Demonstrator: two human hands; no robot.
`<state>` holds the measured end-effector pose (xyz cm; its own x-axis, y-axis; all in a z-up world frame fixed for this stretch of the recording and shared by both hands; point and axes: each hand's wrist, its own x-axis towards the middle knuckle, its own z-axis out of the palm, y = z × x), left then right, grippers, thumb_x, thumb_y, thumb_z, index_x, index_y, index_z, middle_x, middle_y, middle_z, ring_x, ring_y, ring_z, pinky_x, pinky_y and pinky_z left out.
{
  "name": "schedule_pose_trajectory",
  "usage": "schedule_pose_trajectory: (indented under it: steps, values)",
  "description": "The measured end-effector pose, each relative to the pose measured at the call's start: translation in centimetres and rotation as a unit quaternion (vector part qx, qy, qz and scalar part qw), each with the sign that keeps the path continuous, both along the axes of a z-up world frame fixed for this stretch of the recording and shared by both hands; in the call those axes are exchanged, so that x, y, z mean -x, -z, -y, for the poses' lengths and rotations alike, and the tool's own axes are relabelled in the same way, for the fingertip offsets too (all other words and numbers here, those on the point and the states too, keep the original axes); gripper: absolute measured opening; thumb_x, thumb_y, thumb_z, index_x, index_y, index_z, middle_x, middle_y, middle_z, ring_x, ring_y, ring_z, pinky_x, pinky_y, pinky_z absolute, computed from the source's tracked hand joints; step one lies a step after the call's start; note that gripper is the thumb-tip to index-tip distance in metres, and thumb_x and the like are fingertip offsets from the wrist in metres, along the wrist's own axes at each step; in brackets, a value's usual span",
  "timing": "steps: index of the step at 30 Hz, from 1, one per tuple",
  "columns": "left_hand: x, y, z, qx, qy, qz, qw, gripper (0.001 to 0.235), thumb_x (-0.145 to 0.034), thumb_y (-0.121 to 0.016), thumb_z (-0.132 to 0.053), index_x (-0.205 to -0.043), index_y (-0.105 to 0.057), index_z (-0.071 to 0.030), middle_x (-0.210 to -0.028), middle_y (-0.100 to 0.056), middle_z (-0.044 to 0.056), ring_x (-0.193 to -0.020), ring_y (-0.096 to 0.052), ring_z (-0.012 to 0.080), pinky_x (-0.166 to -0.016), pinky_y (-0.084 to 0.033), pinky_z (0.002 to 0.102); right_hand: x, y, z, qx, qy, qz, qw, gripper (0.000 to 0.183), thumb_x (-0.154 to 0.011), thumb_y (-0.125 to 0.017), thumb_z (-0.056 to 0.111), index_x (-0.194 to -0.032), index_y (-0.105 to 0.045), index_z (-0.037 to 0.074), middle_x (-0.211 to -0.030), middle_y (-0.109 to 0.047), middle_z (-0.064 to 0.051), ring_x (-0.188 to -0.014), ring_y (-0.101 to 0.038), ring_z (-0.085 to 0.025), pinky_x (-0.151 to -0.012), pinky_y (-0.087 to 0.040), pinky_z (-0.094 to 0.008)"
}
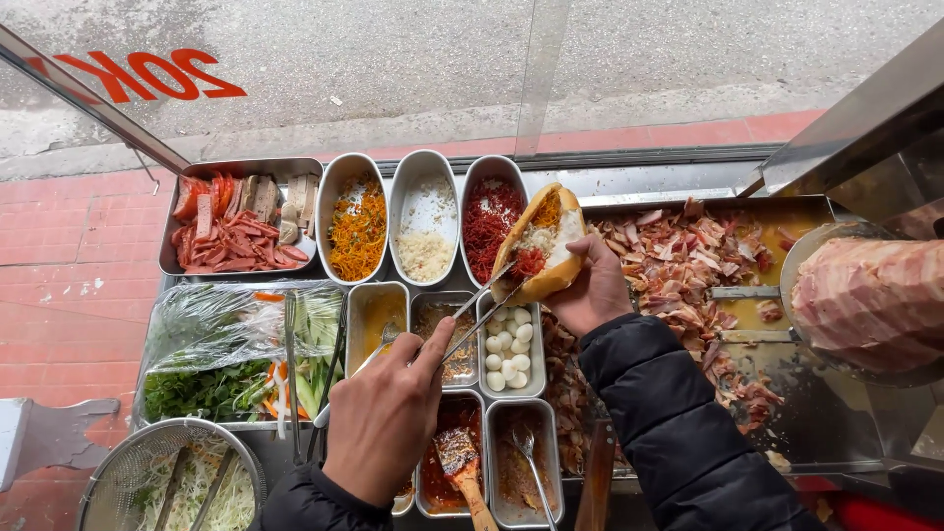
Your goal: The person walks to a food cart and assembles a sandwich by adding various fillings, including meats, sauces, and vegetables, into a sliced baguette. They use tongs to place the ingredients and then press the sandwich on a small grill before placing it in a plastic bag.
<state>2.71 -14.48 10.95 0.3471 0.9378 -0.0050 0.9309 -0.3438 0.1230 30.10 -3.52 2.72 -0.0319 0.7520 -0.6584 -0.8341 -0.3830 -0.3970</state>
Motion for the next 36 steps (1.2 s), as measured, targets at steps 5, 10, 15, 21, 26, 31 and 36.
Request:
schedule_pose_trajectory:
  steps: [5, 10, 15, 21, 26, 31, 36]
  values:
    - [1.5, -4.6, -0.3, 0.075, -0.011, 0.051, 0.996, 0.06, -0.105, -0.069, -0.042, -0.164, -0.062, -0.035, -0.102, -0.073, -0.004, -0.058, -0.071, 0.0303, -0.043, -0.052, 0.05, 0.0, -0.7, 0.6, 0.006, -0.023, 0.027, 0.999, 0.075, -0.083, -0.062, 0.021, -0.157, -0.06, 0.016, -0.139, -0.066, -0.011, -0.12, -0.061, -0.032, -0.106, -0.055, -0.05]
    - [0.0, -2.9, 0.5, 0.046, -0.001, 0.065, 0.997, 0.05, -0.111, -0.063, -0.037, -0.159, -0.067, -0.028, -0.082, -0.07, -0.004, -0.048, -0.051, 0.0166, -0.04, -0.043, 0.04, 0.7, -0.2, 1.5, 0.0, -0.032, 0.028, 0.999, 0.065, -0.086, -0.064, 0.019, -0.151, -0.063, 0.015, -0.136, -0.071, -0.01, -0.116, -0.067, -0.032, -0.106, -0.059, -0.051]
    - [0.4, -3.3, 0.7, 0.135, -0.018, 0.06, 0.989, 0.055, -0.11, -0.064, -0.039, -0.164, -0.063, -0.033, -0.087, -0.071, 0.001, -0.062, -0.068, 0.029, -0.049, -0.053, 0.05, 0.0, 0.6, 1.7, 0.021, 0.0, 0.029, 0.999, 0.066, -0.081, -0.068, 0.021, -0.146, -0.062, 0.018, -0.126, -0.062, -0.006, -0.108, -0.057, -0.027, -0.097, -0.051, -0.046]
    - [0.4, -5.8, -1.5, 0.118, -0.013, 0.12, 0.986, 0.059, -0.106, -0.07, -0.041, -0.164, -0.063, -0.033, -0.097, -0.082, -0.003, -0.06, -0.064, 0.0189, -0.049, -0.053, 0.04, 0.3, -1.3, 2.5, -0.041, -0.002, 0.023, 0.999, 0.081, -0.087, -0.061, 0.019, -0.167, -0.054, 0.012, -0.149, -0.067, -0.016, -0.133, -0.064, -0.038, -0.121, -0.053, -0.056]
    - [-0.2, 0.2, -7.1, 0.105, -0.054, 0.124, 0.985, 0.062, -0.104, -0.073, -0.033, -0.163, -0.065, -0.018, -0.103, -0.083, 0.016, -0.09, -0.083, 0.0443, -0.079, -0.066, 0.058, -1.5, -3.4, 3.3, 0.027, 0.056, 0.056, 0.996, 0.05, -0.088, -0.075, 0.018, -0.133, -0.055, 0.013, -0.128, -0.06, -0.009, -0.116, -0.063, -0.026, -0.109, -0.053, -0.046]
    - [-4.4, 12.0, -14.9, 0.092, -0.059, 0.037, 0.993, 0.064, -0.103, -0.071, -0.04, -0.164, -0.062, -0.02, -0.113, -0.081, 0.013, -0.096, -0.083, 0.0439, -0.082, -0.065, 0.059, -5.2, 1.6, 3.5, 0.045, 0.088, 0.062, 0.993, 0.061, -0.085, -0.076, 0.019, -0.145, -0.062, 0.012, -0.141, -0.068, -0.01, -0.127, -0.068, -0.031, -0.114, -0.052, -0.054]
    - [-7.0, 15.5, -19.1, 0.027, -0.043, -0.002, 0.999, 0.051, -0.102, -0.073, -0.013, -0.152, -0.069, -0.004, -0.112, -0.08, 0.022, -0.088, -0.084, 0.0418, -0.072, -0.068, 0.057, -5.2, 1.0, 3.7, 0.063, 0.077, 0.054, 0.994, 0.06, -0.087, -0.073, 0.02, -0.146, -0.067, 0.011, -0.142, -0.07, -0.009, -0.13, -0.069, -0.033, -0.116, -0.052, -0.055]
